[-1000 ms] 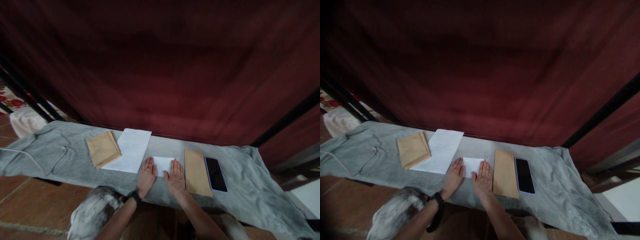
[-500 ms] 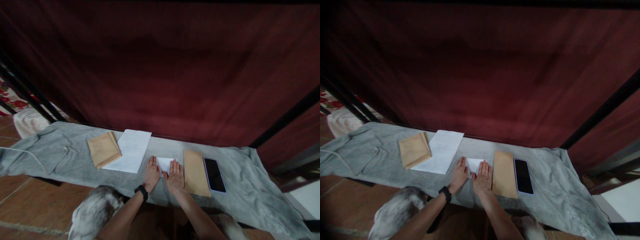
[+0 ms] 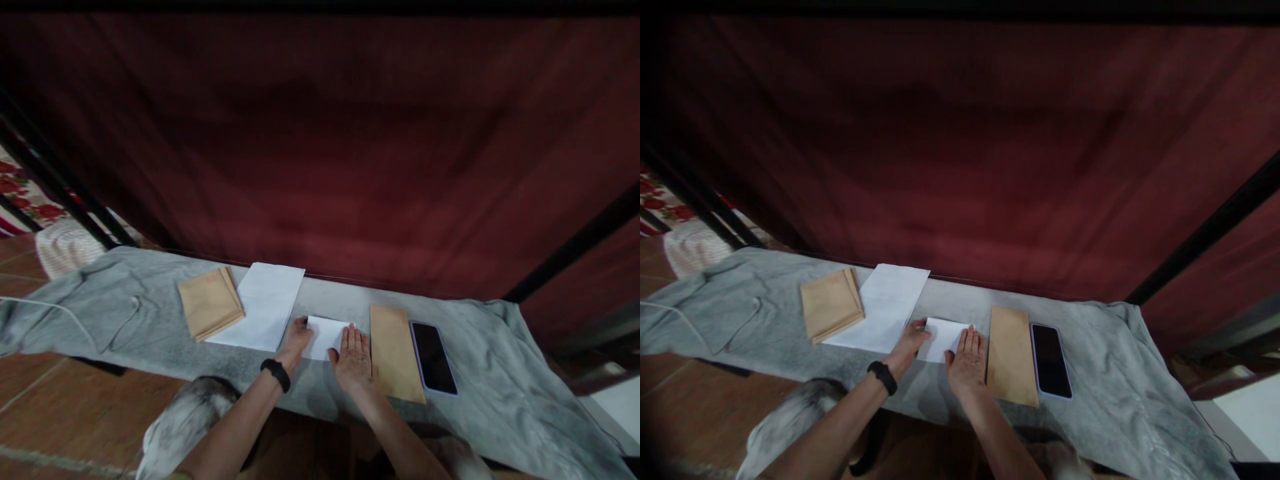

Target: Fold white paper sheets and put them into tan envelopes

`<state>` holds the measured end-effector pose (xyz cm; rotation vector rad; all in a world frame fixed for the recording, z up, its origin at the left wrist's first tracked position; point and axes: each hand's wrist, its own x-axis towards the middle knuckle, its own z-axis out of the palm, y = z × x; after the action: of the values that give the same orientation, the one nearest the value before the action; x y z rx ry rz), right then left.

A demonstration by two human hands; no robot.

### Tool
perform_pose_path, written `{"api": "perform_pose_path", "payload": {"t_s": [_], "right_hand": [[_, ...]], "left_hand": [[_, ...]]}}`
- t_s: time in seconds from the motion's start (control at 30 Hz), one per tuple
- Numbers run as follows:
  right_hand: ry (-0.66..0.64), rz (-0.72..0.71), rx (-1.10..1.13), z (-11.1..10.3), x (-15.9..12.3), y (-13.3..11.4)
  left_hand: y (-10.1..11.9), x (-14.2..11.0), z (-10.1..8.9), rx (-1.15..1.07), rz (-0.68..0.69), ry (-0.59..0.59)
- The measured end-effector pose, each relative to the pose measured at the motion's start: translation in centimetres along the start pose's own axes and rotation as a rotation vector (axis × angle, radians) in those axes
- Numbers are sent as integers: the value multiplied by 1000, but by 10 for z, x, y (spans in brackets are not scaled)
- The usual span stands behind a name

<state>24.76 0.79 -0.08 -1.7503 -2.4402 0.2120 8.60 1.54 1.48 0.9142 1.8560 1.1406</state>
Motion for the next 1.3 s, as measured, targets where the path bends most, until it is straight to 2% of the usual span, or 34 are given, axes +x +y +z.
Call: {"api": "perform_pose_path", "payload": {"t_s": [0.1,0.2,0.27,0.33,0.47,0.63,0.8,1.03,1.17,1.3], "right_hand": [[-72,-51,81,-14,2,10],[-176,-245,183,-32,3,22],[-195,-338,246,-43,6,30],[-152,-312,347,-53,12,36],[-15,-123,524,-63,32,48],[45,-13,583,-57,47,53],[54,62,563,-40,50,46],[43,160,426,-19,47,35],[12,147,254,-17,42,29],[82,76,84,-18,35,19]], "left_hand": [[3,-4,-6,-137,-62,-6],[8,-6,-14,-254,-132,-54],[13,-5,-20,-313,-165,-97],[19,-4,-26,-349,-191,-137],[27,-6,-37,-348,-232,-220],[25,-17,-42,-241,-162,-267],[13,-17,-34,-38,-33,-158],[0,-7,-23,289,40,-54],[-2,-9,-21,439,67,-22],[0,-13,-18,569,74,-6]]}}
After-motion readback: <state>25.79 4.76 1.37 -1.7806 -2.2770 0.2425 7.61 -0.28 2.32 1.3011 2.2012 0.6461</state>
